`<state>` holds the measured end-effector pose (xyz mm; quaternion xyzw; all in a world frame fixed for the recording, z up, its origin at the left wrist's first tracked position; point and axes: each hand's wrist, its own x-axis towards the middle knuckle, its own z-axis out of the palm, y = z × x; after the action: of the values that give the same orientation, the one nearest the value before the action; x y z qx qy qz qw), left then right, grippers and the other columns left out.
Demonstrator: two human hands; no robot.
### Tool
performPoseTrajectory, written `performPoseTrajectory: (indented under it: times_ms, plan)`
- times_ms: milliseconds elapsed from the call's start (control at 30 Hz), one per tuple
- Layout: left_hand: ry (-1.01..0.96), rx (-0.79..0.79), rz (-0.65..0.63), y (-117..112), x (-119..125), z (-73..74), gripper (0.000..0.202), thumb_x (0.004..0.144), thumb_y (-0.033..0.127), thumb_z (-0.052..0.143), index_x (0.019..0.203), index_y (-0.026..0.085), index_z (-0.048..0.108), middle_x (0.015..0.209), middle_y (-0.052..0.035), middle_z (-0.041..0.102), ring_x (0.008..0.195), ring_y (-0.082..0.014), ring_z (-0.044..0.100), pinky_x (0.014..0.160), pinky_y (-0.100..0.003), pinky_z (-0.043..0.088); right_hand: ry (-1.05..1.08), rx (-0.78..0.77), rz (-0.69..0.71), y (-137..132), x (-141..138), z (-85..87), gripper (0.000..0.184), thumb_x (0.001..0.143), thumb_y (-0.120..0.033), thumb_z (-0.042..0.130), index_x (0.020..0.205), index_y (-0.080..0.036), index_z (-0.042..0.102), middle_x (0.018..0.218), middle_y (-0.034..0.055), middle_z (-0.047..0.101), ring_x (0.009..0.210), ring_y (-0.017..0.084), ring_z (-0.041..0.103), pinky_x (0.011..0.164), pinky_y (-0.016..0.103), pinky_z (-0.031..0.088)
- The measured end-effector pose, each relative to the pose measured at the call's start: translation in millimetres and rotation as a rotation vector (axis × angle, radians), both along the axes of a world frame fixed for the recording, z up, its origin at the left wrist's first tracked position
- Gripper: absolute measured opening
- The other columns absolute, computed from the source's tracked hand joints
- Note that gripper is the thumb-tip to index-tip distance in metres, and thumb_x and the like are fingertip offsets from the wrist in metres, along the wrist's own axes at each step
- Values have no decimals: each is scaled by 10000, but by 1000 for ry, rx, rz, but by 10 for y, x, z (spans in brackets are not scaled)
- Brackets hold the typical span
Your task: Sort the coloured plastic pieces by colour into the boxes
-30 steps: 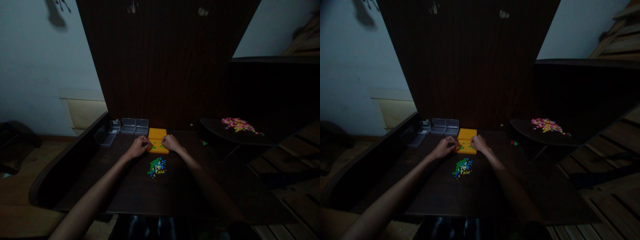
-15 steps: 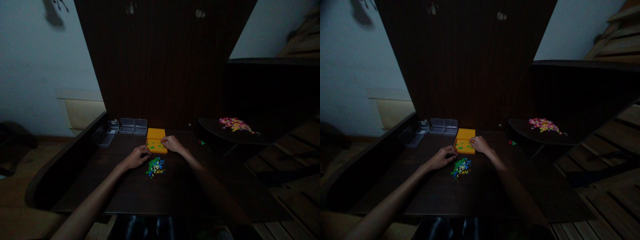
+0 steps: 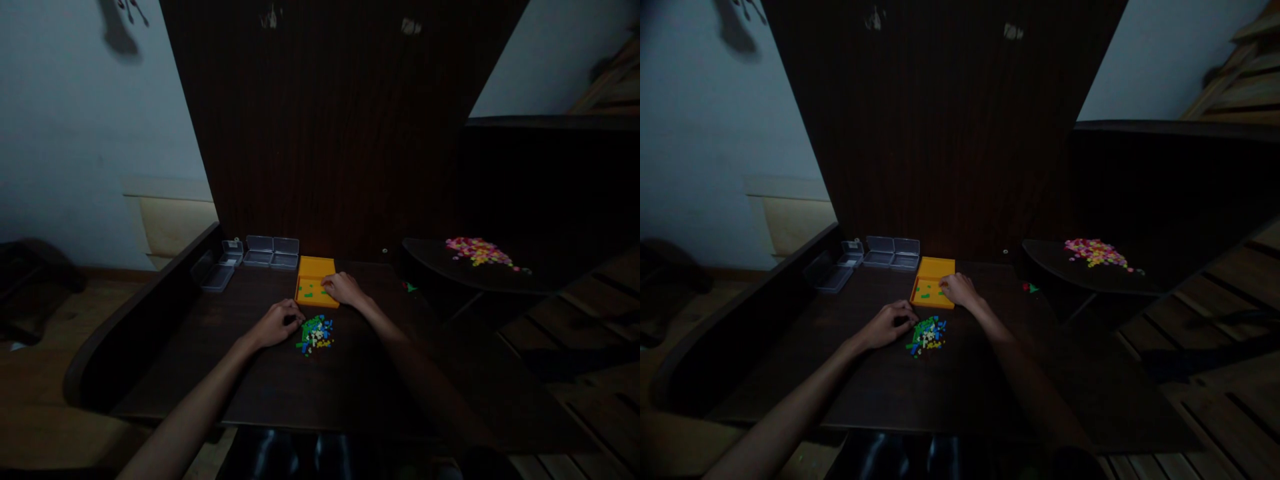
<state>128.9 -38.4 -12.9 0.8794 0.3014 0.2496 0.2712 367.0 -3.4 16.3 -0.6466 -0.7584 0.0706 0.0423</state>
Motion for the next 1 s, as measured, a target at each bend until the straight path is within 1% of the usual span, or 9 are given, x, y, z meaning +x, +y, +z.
performPoseTrajectory:
  times_ms: [167, 367, 500, 733, 1000]
  plan:
    - [10, 10, 3, -13, 12, 4, 168, 834, 143, 541, 864, 170, 704, 871, -53, 637, 861, -167, 590, 778, -262, 457, -6, 3, 7, 22, -28, 40, 268, 877, -264, 511, 1064, -250, 702, 1088, 54, 708, 1035, 207, 633, 830, 260, 454]
    - [23, 25, -3, -8, 2, -2, 180, 861, 165, 519, 887, 168, 697, 888, -56, 631, 878, -170, 585, 799, -271, 453, -24, 7, 1, 66, -69, 60, 240, 877, -280, 513, 1016, -236, 703, 1061, 55, 711, 987, 196, 641, 772, 242, 444]
    - [25, 34, -5, 7, 1, -22, 176, 869, 178, 520, 896, 172, 694, 900, -59, 635, 897, -175, 582, 804, -273, 455, -43, -1, -9, 99, -90, 59, 233, 878, -261, 499, 995, -223, 696, 1039, 65, 712, 962, 195, 644, 736, 235, 436]
    - [34, 38, -14, 13, -10, -19, 185, 882, 175, 504, 917, 183, 686, 923, -58, 641, 918, -178, 575, 834, -289, 456, -85, -17, 8, 119, -104, 55, 251, 901, -247, 446, 1015, -196, 664, 1069, 100, 696, 973, 215, 645, 728, 250, 427]
    - [37, 36, -9, -4, -7, 2, 189, 892, 192, 502, 938, 178, 685, 941, -63, 645, 937, -181, 570, 859, -301, 457, -109, -19, 95, 100, -113, 45, 291, 939, -282, 402, 1061, -194, 651, 1096, 105, 688, 985, 206, 643, 757, 248, 417]
